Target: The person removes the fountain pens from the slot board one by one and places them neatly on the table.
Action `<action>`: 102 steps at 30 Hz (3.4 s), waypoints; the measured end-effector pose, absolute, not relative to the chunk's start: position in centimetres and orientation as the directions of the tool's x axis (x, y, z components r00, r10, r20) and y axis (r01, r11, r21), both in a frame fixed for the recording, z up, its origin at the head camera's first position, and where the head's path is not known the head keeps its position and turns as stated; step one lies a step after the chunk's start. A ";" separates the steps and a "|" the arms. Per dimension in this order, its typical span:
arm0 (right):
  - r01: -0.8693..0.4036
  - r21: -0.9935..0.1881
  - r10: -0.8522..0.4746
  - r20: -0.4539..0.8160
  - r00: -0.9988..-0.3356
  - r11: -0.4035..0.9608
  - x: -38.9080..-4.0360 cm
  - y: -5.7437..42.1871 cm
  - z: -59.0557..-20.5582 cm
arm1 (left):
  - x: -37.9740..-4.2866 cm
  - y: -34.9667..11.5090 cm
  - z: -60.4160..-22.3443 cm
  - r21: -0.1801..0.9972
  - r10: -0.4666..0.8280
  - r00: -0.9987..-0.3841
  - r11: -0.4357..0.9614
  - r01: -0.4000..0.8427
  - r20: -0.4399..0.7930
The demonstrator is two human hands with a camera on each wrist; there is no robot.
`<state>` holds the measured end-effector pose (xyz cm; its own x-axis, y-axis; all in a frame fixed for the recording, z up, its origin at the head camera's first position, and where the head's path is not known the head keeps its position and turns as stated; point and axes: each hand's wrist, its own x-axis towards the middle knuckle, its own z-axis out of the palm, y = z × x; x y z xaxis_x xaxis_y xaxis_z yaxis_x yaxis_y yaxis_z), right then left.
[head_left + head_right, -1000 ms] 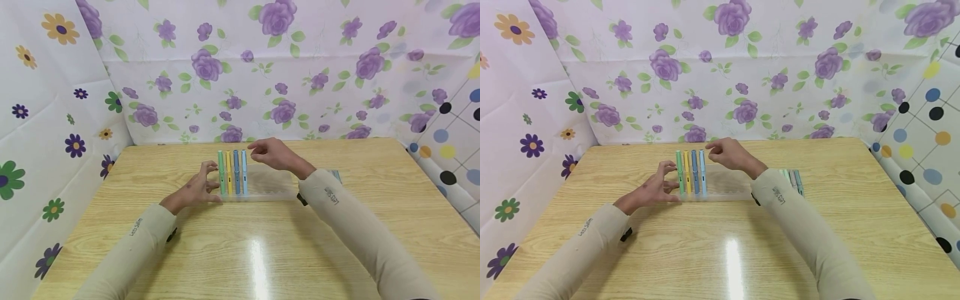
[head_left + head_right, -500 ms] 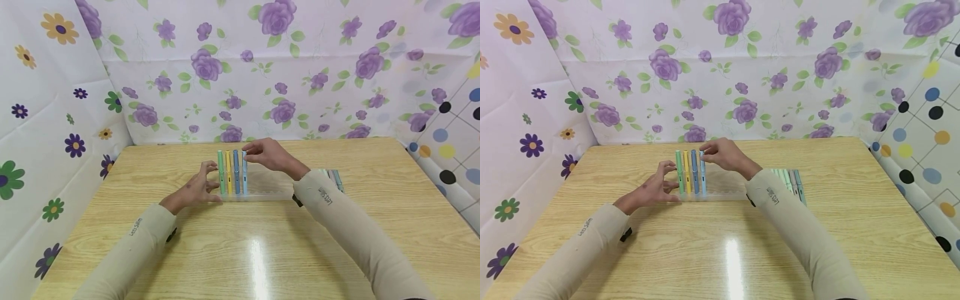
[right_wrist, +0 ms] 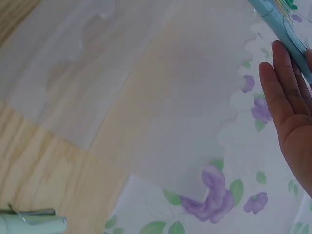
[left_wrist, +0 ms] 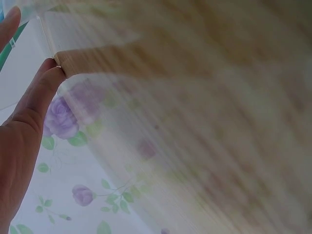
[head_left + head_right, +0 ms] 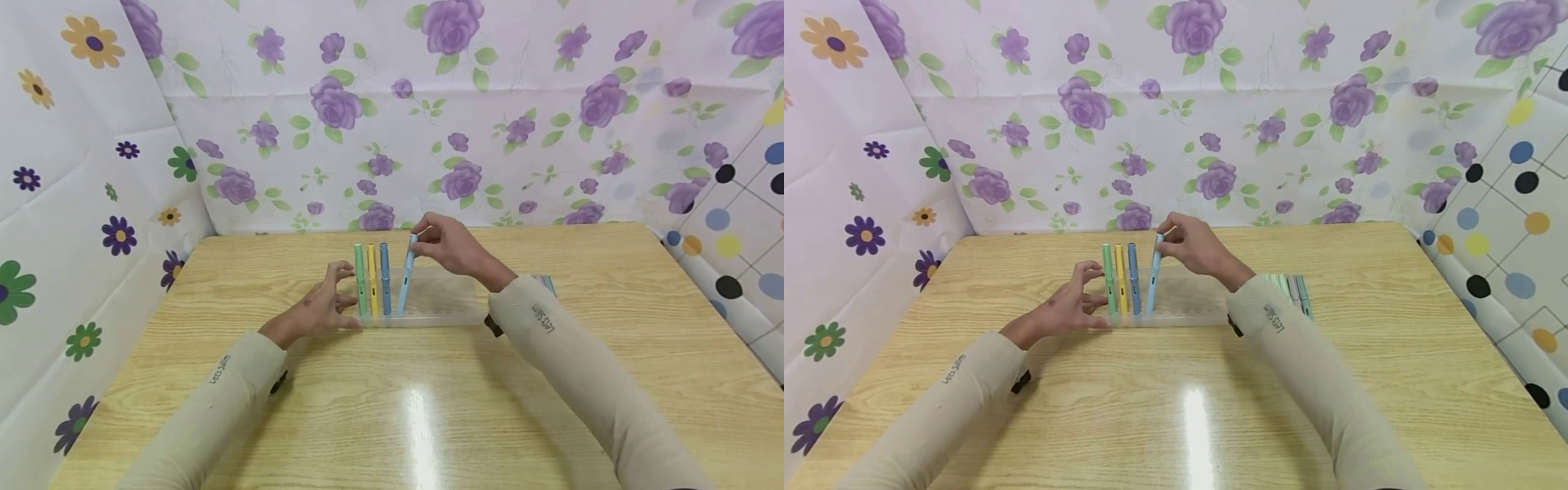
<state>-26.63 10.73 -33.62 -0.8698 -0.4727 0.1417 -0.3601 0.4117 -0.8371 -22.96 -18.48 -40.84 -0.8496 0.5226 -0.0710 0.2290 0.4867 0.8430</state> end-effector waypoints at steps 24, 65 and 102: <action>-0.250 -0.859 -0.427 0.040 -0.903 0.447 -26.1 18.0 -32.9 | -23.1 -18.4 -40.8 0.841 0.528 -0.846 0.487 0.237 -0.067; -0.086 -0.823 -0.284 -0.094 -0.954 0.561 -24.2 31.0 -36.2 | -22.8 -18.4 -40.6 0.832 0.511 -0.857 0.505 0.228 -0.075; 0.195 -0.684 -0.058 -0.328 -0.943 0.703 -24.8 33.2 -41.3 | -22.9 -18.4 -40.8 0.841 0.518 -0.852 0.491 0.228 -0.071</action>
